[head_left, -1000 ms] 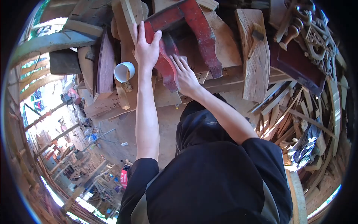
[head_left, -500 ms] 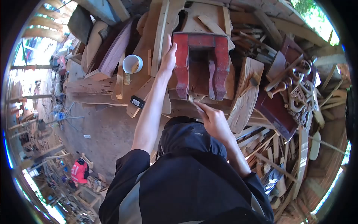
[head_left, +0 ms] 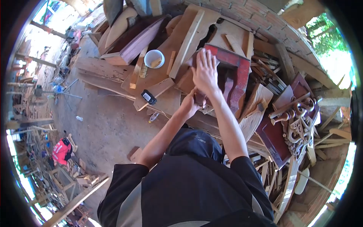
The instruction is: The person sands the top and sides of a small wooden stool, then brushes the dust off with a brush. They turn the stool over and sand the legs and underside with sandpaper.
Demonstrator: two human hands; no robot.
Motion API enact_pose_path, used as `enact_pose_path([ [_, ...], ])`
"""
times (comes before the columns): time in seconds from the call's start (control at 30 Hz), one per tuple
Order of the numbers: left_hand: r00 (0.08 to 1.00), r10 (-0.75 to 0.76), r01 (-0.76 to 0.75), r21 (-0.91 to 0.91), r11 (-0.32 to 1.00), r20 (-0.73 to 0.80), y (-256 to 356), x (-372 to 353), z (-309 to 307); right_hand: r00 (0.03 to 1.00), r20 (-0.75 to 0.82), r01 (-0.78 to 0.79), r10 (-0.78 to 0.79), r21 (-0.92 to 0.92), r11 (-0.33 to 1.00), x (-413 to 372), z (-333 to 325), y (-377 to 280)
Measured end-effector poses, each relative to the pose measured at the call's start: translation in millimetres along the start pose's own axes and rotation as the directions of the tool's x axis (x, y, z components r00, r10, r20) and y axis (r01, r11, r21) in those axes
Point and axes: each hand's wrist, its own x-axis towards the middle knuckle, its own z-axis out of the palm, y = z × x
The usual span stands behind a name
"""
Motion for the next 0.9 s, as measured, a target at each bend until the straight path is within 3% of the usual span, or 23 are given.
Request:
enact_pose_path([
  [0.07, 0.989, -0.142, 0.147, -0.170, 0.974, 0.044, 5, 2, 8, 0.998, -0.034, -0.061, 0.059, -0.047, 0.997, 21, 8, 6],
  [0.1, 0.988, -0.154, 0.150, -0.157, 0.976, -0.015, 7, 3, 14, 0.998, -0.042, -0.055, 0.053, -0.058, 0.997, 24, 11, 9],
  [0.13, 0.990, -0.128, 0.134, -0.149, 0.980, 0.053, 0, 12, 3, 0.998, -0.048, -0.051, 0.047, -0.070, 0.996, 27, 13, 12],
  [0.2, 0.994, -0.093, 0.086, -0.103, 0.991, -0.058, 6, 7, 19, 0.999, -0.034, -0.041, 0.040, -0.047, 0.998, 13, 5, 5],
  [0.33, 0.993, -0.079, 0.075, -0.042, 0.996, -0.092, 9, -7, 23, 0.999, 0.045, -0.017, 0.015, 0.062, 0.998, -71, -41, -41],
  [0.37, 0.987, 0.140, -0.150, 0.138, 0.979, 0.083, -3, -2, 6, 0.995, 0.096, -0.037, 0.028, 0.094, 0.995, -94, -48, -50],
  [0.4, 0.905, 0.312, -0.389, 0.267, 0.882, 0.288, -17, 3, -13, 0.988, 0.146, -0.061, 0.043, 0.126, 0.990, -113, -54, -56],
  [0.43, 0.780, 0.337, -0.609, 0.517, 0.602, 0.528, -19, 15, -33, 0.981, 0.181, -0.093, 0.069, 0.128, 0.987, -123, -62, -59],
  [0.47, 0.780, 0.337, -0.608, 0.513, 0.606, 0.527, -17, 16, -29, 0.980, 0.185, -0.094, 0.070, 0.124, 0.988, -121, -61, -55],
  [0.5, 0.915, 0.218, -0.329, 0.316, 0.890, 0.339, -13, 11, -18, 0.983, 0.176, -0.071, 0.050, 0.116, 0.991, -118, -59, -49],
  [0.53, 0.981, 0.007, -0.012, 0.027, 1.000, 0.193, -9, 6, -8, 0.986, 0.164, -0.053, 0.034, 0.109, 0.993, -112, -55, -45],
  [0.6, 0.973, 0.075, -0.070, -0.031, 0.997, 0.221, 1, -3, 14, 0.993, 0.097, -0.067, 0.061, 0.066, 0.996, -84, -45, -41],
  [0.67, 0.994, -0.100, 0.104, -0.079, 0.991, 0.049, 14, -4, 25, 0.999, 0.040, -0.035, 0.034, 0.021, 0.999, -52, -28, -24],
  [0.77, 0.982, -0.172, 0.177, -0.061, 0.982, 0.079, 9, 11, 3, 0.996, 0.010, -0.089, 0.090, -0.076, 0.993, -1, 1, 6],
  [0.87, 0.978, -0.192, 0.201, -0.115, 0.973, 0.086, 10, 10, 10, 0.994, 0.016, -0.105, 0.107, -0.094, 0.990, -5, 0, 1],
  [0.9, 0.985, -0.171, 0.171, -0.042, 0.984, -0.005, 15, 1, 21, 0.995, 0.011, -0.102, 0.103, -0.067, 0.992, -14, -5, -8],
])
